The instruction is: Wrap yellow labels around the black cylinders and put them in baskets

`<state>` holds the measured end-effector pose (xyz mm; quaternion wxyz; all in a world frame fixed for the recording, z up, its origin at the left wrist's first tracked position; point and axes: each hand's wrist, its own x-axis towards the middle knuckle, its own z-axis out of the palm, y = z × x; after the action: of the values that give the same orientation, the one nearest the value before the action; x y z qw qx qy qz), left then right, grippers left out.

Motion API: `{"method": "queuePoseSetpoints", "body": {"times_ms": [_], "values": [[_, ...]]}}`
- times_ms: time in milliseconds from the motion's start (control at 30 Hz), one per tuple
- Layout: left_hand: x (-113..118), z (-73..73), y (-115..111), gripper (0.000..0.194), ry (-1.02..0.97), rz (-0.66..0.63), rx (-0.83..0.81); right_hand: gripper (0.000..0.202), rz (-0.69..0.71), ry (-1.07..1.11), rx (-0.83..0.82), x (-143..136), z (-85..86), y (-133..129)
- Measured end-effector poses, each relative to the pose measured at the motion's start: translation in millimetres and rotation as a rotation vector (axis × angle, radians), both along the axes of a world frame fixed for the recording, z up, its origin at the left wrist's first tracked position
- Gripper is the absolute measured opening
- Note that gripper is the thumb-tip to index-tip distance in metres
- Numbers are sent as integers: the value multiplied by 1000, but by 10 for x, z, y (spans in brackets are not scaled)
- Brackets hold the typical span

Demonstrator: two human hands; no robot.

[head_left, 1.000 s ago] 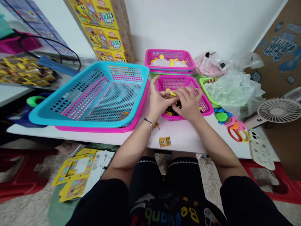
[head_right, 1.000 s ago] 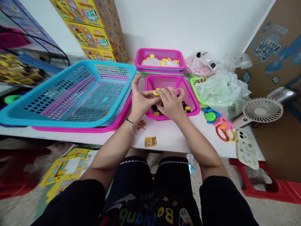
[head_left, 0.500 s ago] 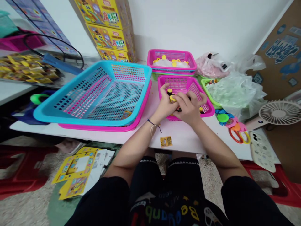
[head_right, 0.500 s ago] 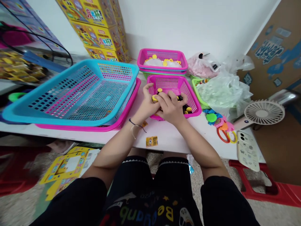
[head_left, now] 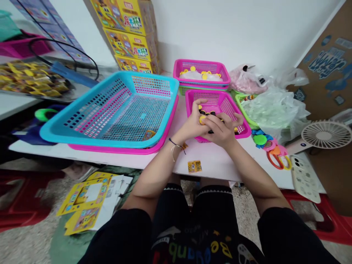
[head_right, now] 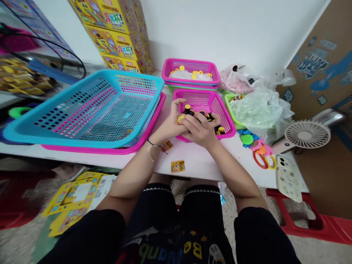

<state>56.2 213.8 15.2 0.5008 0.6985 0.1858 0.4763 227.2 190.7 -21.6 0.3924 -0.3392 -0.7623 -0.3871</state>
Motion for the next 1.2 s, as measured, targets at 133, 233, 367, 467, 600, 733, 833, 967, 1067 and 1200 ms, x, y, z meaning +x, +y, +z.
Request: {"method": "queuePoseSetpoints", "body": {"times_ms": [133, 233, 367, 467, 600, 733, 833, 967, 1067, 1200], "values": [[35, -2, -39, 77, 4, 57, 20, 39, -124, -20, 40, -27, -16, 12], [106, -26, -62, 72, -11, 186, 82, 43, -140, 4, -62, -48, 8, -2], [175, -72, -85, 67, -20, 298, 147, 40, -133, 61, -306, -65, 93, -67], [121, -99, -203, 61, 23, 442, 213, 35, -131, 96, -419, -65, 149, -121], [-175, 31, -621, 25, 180, 523, 270, 41, -28, 52, -435, -29, 234, -162], [-732, 542, -1078, 28, 385, 561, 336, 48, -45, 203, -424, 81, 421, -114], [-1231, 989, -1078, 29, 602, 587, 295, 30, -159, 358, -624, 173, 531, -5], [-1742, 1231, -578, 19, 1071, 710, 50, 19, -116, 335, -940, 163, 499, 120], [-1930, 1151, -190, 24, 1329, 582, -127, 22, -39, 260, -1050, 28, 425, 164], [-1964, 972, -15, 38, 1466, 383, -213, 44, 13, 198, -1126, -179, 353, 235]]}}
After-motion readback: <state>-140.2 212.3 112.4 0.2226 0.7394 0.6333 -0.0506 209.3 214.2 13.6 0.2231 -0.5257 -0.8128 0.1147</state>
